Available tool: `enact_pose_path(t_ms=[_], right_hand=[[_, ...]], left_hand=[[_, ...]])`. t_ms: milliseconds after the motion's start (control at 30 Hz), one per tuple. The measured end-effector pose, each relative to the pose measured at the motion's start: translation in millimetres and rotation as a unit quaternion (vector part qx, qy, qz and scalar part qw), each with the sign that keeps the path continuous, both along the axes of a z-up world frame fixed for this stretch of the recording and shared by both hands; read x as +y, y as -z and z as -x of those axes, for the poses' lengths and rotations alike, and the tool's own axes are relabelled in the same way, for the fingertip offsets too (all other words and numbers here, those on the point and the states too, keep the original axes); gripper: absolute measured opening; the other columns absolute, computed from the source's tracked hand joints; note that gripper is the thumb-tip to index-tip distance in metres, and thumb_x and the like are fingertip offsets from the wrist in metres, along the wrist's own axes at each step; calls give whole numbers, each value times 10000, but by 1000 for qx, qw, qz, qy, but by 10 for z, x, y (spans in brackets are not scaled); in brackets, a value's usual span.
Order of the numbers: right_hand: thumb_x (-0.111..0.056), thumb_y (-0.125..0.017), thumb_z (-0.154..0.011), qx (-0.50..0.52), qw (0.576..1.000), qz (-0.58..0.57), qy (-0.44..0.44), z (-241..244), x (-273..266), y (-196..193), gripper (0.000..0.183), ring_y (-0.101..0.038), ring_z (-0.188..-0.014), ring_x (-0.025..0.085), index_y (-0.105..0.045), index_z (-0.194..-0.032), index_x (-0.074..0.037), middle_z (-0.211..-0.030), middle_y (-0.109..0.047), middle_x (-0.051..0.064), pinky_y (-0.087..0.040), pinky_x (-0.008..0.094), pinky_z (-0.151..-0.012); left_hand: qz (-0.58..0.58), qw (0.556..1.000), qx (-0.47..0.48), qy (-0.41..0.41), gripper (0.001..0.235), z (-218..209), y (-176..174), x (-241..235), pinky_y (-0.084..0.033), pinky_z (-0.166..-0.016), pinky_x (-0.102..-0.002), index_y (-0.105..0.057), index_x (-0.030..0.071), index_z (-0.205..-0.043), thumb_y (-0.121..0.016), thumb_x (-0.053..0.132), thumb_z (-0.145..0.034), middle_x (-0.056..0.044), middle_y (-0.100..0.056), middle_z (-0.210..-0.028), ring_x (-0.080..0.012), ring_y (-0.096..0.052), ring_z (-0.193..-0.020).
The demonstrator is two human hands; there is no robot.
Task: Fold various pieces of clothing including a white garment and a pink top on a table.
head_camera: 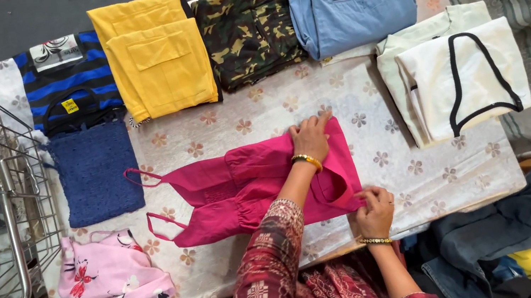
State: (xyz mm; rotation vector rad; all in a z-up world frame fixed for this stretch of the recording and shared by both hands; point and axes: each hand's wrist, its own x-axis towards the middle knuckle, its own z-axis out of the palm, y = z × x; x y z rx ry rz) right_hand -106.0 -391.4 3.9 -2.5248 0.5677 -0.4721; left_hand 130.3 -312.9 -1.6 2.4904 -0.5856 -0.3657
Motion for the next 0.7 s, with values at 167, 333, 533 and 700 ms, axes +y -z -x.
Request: enact_pose_path(t_ms=[167,333,533,700], right_hand=[[15,-583,-803,-65,997,-50,0,-297,11,-39,325,-591,-1241,299,-726,-1073,-97,-1225,-684,93,-429,434,-1137],[-80,-633,-851,-9,988,-13,-156,-682,102,-230,388,-455,-1435,280,-706,-1231,-115,-1416,-613,95,-306,475,-1215],[-273,-664,-825,91,949,73,-294,-713,276,-116,498,-267,-1500,310,-658,-1300,-121,-1521,-466,116,-61,618,-1190],[-330,-665,-877,141,939,79,-305,-572,156,204,410,-313,-1496,306,-672,-1232,-124,-1424,-548,89,-59,593,-1247]], left_hand=[[-22,988,-101,118,690,116,12,180,-256,-1094,-614,-500,339,-1483,-718,179,-849,-42,-442,-1485,-245,-390,-1347],[-71,970,-97,211,518,39,-70,470,-120,-1184,-638,-619,330,-1347,-691,172,-859,-5,-326,-1637,-240,-240,-1503],[-121,965,-128,193,489,244,-153,518,-31,-1236,-612,-619,264,-1378,-650,260,-890,-33,-279,-1669,-261,-163,-1556],[-120,949,-215,197,563,631,149,409,-53,-1286,-549,-522,240,-1518,-580,388,-978,-47,-218,-1703,-268,-113,-1595]])
